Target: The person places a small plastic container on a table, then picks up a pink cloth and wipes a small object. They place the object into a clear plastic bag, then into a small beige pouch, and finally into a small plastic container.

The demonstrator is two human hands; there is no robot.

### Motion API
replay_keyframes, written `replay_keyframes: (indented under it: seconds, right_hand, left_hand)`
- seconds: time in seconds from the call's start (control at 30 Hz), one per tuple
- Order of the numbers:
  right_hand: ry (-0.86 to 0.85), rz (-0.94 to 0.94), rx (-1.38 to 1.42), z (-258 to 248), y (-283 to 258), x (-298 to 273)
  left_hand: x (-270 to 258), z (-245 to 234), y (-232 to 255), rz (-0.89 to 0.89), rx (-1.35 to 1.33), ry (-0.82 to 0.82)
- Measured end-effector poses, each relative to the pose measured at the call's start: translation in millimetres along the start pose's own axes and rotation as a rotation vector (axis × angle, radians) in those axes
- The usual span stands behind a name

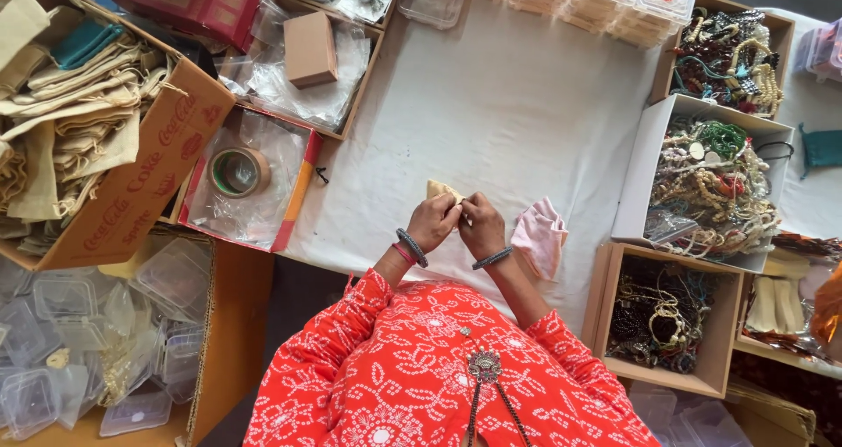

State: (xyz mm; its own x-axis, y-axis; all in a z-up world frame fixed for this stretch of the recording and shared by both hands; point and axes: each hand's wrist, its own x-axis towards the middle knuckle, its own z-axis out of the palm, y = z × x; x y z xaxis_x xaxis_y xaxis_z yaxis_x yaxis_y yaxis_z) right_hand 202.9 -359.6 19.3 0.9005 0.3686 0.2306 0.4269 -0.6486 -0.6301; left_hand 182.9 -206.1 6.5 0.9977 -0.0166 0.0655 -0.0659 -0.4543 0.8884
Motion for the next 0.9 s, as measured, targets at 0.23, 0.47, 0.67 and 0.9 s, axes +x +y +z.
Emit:
replay_keyframes:
  seconds: [0.23,0.47,0.67,0.9]
  right_hand:
    - [-0.131,0.204,0.187,31.4,53.3,-9.4]
    - [-0.027,0.472,1.417,14.8,44.8,-4.8]
    - [-0.225,0.330,1.212,11.7,41.3,-16.0]
    - [0.043,0.403,0.844,16.7,24.0,-9.7]
  left_hand:
    - [4.0,-14.1,-12.1,-0.077,-0.086,-0.078]
    - [9.0,-42.5,-18.3,-0.353,-0.855,0.073]
    - [-4.3,-33.4,-3.6,-0.395,-1.151,-0.127]
    - [-2.5,-26.2,10.0,-0.493,-1.066,-0.106]
